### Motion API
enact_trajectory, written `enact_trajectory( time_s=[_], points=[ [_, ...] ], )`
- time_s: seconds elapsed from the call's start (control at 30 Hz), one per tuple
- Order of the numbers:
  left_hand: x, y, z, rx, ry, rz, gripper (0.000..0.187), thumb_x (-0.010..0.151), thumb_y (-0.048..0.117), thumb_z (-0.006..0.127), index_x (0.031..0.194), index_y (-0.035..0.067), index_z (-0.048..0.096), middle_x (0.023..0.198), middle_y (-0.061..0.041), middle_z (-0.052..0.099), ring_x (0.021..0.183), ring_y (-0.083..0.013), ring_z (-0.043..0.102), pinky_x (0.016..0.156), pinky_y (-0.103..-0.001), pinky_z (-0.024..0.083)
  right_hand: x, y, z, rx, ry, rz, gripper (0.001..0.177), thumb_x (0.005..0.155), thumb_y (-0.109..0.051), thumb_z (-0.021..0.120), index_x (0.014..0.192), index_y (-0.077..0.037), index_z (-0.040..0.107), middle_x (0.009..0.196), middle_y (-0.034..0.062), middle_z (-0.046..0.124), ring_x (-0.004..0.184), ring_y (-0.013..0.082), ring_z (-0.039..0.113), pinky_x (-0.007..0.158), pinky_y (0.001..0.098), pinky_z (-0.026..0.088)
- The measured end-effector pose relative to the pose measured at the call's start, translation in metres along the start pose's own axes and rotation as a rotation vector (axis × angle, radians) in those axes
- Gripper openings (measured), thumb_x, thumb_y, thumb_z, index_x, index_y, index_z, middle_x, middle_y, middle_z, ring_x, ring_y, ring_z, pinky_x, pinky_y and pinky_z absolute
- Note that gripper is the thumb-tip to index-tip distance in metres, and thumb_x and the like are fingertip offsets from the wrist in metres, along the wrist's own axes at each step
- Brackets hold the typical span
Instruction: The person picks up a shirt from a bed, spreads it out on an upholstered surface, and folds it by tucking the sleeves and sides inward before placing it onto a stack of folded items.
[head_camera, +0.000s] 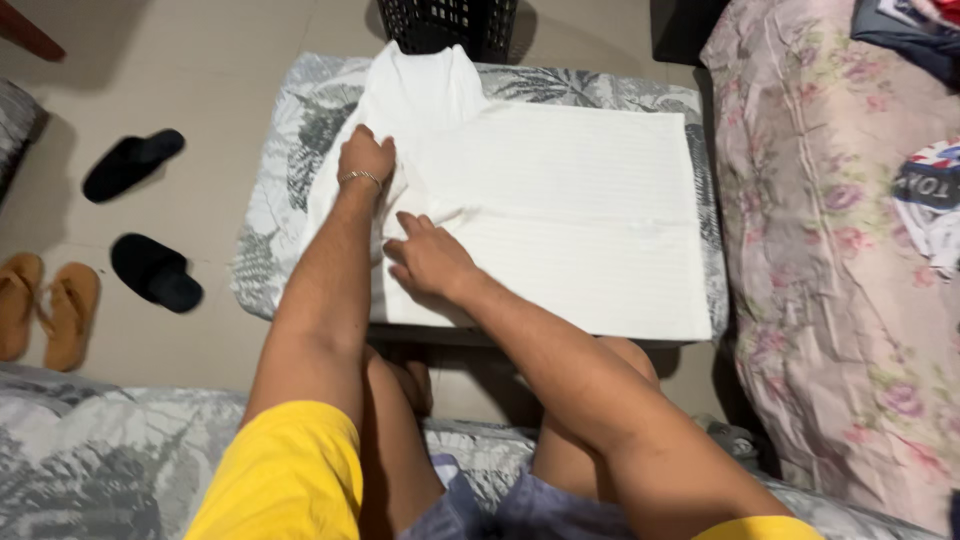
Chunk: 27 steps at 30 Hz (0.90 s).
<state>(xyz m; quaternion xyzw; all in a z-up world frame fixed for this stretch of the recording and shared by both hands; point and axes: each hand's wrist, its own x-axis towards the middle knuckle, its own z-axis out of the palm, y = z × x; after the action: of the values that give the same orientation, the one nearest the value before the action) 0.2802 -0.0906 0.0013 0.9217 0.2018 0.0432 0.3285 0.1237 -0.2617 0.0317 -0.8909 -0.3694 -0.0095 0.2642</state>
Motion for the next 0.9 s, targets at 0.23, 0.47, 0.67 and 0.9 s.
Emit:
enact_trajectory(
  time_s=[0.23,0.47,0.67,0.9],
  points=[
    [0.002,-0.009,0.006,0.033,0.009,0.003,0.021,0.093,0.023,0.065,0.112,0.014,0.068,0.110,-0.017,0.074,0.108,-0.0395,0.069,0.093,-0.048,0.054,0.022,-0.012,-0.016,-0.008,-0.140,0.089,0.038,0.090,-0.027,0.067,0.121,-0.006,0.068,0.134,0.0182,0.060,0.121,0.0366,0.057,0.098,0.0482,0.051],
    [0.004,-0.021,-0.009,-0.543,-0.094,-0.020,0.019,0.095,0.019,0.063,0.093,0.001,0.058,0.072,-0.018,0.073,0.054,-0.0263,0.069,0.048,-0.039,0.055,0.038,0.018,-0.011,0.350,0.104,0.320,0.031,0.091,-0.023,0.066,0.113,-0.004,0.073,0.101,0.0196,0.074,0.089,0.0317,0.071,0.081,0.0454,0.056],
    [-0.022,-0.020,-0.054,-0.733,-0.230,-0.222,0.045,0.105,0.034,0.062,0.083,-0.005,0.063,0.066,-0.016,0.068,0.047,-0.0211,0.064,0.043,-0.033,0.051,0.056,0.063,-0.010,0.973,0.466,0.553,0.036,0.099,-0.030,0.065,0.093,0.003,0.077,0.073,0.0127,0.075,0.058,0.0126,0.069,0.055,0.0300,0.057],
    [-0.068,-0.052,-0.093,-0.764,-0.424,-0.321,0.020,0.090,0.003,0.073,0.081,0.003,0.056,0.080,-0.013,0.071,0.060,-0.0174,0.071,0.049,-0.029,0.057,0.036,0.063,-0.013,0.907,0.522,0.657,0.046,0.104,-0.035,0.063,0.079,0.002,0.075,0.070,0.0087,0.074,0.059,0.0129,0.069,0.056,0.0257,0.054]
  ],
)
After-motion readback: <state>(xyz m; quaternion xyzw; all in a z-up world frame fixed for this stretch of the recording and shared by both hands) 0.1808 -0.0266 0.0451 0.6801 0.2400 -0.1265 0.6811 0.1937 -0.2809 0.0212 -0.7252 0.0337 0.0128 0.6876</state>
